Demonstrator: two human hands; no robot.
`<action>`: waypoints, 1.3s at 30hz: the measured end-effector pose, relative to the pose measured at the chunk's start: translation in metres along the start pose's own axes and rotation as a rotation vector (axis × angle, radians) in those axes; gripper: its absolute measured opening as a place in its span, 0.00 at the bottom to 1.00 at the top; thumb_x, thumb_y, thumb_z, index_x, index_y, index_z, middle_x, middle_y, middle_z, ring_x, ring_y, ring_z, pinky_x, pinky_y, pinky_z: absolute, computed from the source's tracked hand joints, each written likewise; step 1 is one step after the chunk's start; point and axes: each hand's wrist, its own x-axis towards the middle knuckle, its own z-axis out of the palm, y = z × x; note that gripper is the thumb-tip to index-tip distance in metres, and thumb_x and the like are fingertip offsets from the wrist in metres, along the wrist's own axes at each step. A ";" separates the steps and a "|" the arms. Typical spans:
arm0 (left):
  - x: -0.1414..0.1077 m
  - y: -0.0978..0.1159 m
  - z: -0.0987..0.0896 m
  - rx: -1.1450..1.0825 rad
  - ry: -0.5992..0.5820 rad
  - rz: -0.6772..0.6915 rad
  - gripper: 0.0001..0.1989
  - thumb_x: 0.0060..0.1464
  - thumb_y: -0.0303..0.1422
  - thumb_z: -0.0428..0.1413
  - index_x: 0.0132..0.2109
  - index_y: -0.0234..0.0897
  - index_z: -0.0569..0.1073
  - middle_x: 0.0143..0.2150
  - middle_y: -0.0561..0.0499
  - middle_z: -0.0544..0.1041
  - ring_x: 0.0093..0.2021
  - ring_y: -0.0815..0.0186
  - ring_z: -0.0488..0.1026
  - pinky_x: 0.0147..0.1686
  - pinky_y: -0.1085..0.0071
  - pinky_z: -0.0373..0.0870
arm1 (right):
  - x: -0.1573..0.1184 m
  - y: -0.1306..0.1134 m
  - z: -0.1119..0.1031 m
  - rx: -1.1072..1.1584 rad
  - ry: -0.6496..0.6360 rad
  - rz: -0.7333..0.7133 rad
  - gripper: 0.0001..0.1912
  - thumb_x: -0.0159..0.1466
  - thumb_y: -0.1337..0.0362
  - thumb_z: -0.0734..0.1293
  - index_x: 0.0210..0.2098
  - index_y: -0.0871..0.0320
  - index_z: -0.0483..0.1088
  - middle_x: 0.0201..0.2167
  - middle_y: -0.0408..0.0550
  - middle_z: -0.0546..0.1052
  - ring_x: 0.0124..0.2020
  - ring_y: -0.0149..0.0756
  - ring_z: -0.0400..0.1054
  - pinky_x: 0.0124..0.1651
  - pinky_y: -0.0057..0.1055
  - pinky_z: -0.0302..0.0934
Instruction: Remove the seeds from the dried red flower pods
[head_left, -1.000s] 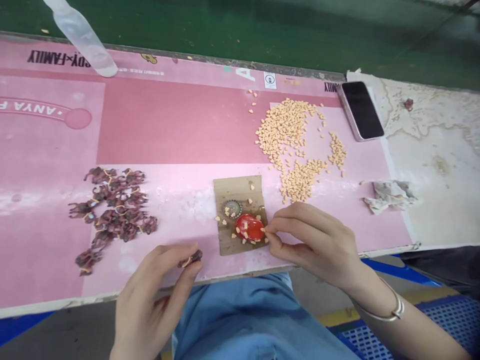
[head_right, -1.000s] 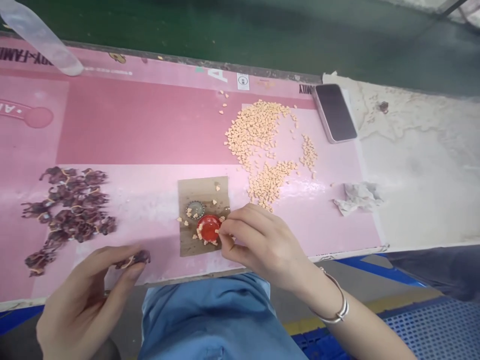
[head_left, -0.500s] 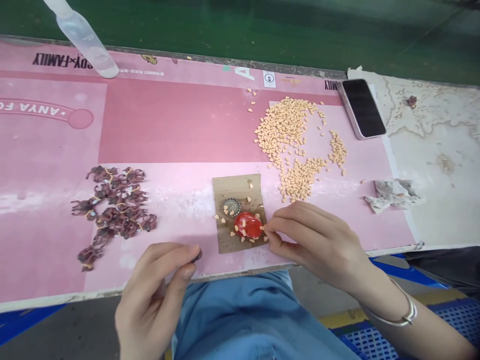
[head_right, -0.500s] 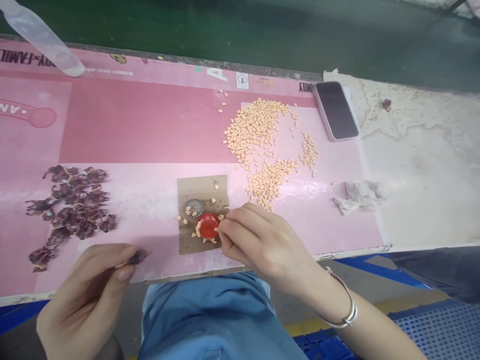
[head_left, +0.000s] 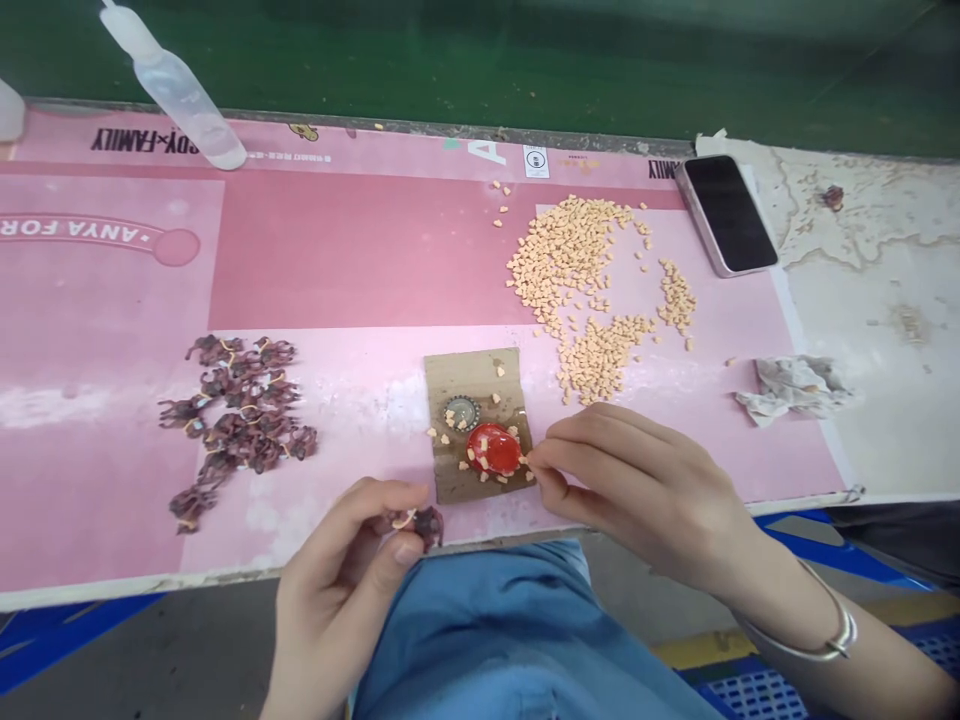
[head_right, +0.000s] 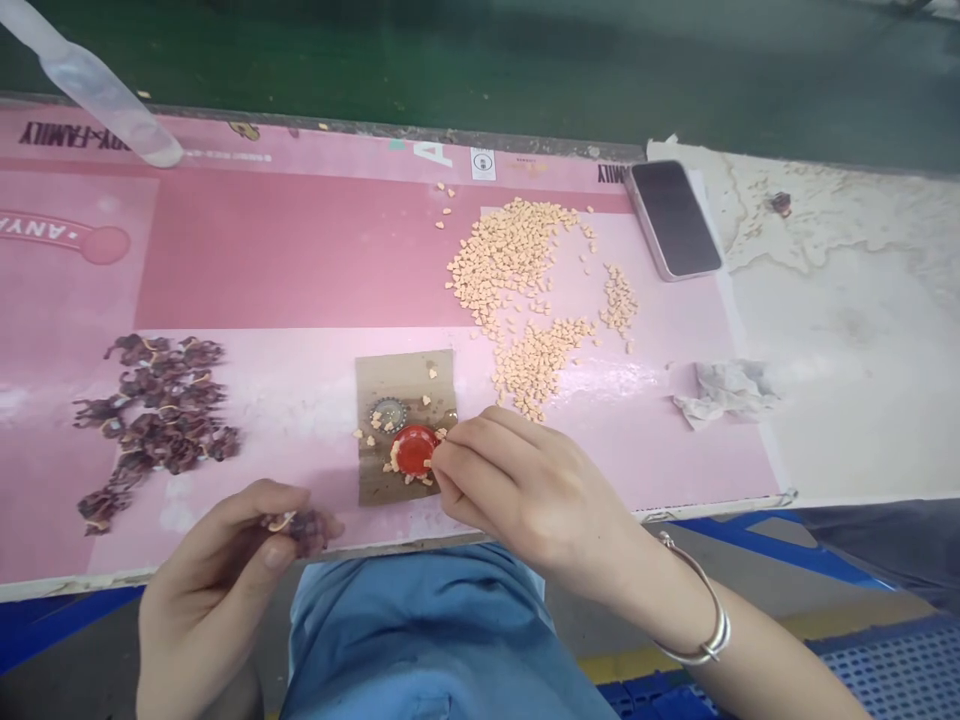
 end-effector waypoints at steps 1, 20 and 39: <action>0.001 0.001 0.002 -0.058 -0.030 -0.039 0.13 0.60 0.48 0.69 0.43 0.46 0.88 0.31 0.50 0.83 0.30 0.67 0.81 0.32 0.77 0.81 | 0.000 -0.002 -0.002 0.013 0.024 0.005 0.11 0.74 0.77 0.64 0.42 0.54 0.71 0.31 0.44 0.79 0.31 0.33 0.73 0.35 0.31 0.72; 0.006 0.001 0.008 -0.336 -0.228 -0.282 0.16 0.56 0.52 0.71 0.45 0.50 0.89 0.24 0.49 0.83 0.23 0.65 0.79 0.25 0.74 0.81 | 0.010 -0.035 0.018 0.259 0.133 0.001 0.06 0.72 0.73 0.69 0.43 0.57 0.78 0.32 0.44 0.84 0.32 0.30 0.78 0.41 0.27 0.79; 0.066 0.049 0.003 0.394 -0.162 0.319 0.11 0.58 0.48 0.69 0.38 0.48 0.88 0.31 0.50 0.86 0.28 0.61 0.84 0.31 0.69 0.85 | -0.016 0.006 0.005 0.352 0.366 0.292 0.19 0.73 0.75 0.63 0.58 0.56 0.78 0.45 0.52 0.85 0.42 0.36 0.83 0.42 0.29 0.81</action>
